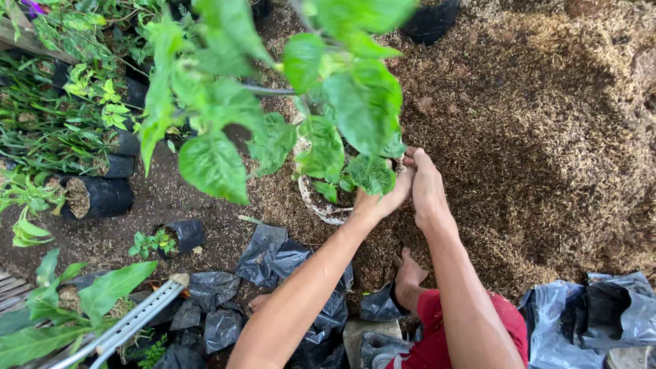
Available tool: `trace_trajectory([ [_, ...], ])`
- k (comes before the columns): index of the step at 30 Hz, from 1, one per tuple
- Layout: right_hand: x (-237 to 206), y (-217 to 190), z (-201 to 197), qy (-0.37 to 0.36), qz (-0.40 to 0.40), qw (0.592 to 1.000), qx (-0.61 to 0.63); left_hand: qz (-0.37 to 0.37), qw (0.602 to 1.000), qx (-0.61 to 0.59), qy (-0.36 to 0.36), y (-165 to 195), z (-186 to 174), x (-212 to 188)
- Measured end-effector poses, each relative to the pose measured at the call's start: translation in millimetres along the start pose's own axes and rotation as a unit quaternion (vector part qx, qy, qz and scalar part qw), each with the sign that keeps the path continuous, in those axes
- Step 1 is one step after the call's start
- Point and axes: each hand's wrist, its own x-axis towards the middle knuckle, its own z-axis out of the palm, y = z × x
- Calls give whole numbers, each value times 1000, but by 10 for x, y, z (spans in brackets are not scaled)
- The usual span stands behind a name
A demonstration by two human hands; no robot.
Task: The person removes a plant from a black plastic bag, loosens the root ball, and places it into a white container. They then add soil and wood chips around the plant, patting it down to secure it in place.
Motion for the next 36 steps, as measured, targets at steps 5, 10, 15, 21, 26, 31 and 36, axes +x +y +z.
trace_trajectory([
  [5,6,-10,36,9,54,998,-19,-10,999,-31,21,-19,-61,-8],
  [10,8,60,101,-16,1,998,-56,-42,961,-18,272,-181,-239,-1041],
  [15,-51,43,213,-61,131,988,-46,-285,662,-443,533,-904,-711,-770],
  [21,-148,6,301,-57,116,991,-47,-202,741,-582,267,-1089,-647,-142],
  [26,-159,34,281,-94,-35,991,-90,-154,746,-615,202,-1120,-650,-75],
  [31,-135,49,279,2,-43,955,-293,-175,931,-293,131,-1116,-776,-306],
  [36,-78,140,237,83,-71,904,-413,-228,962,56,142,-701,-1072,-484],
])
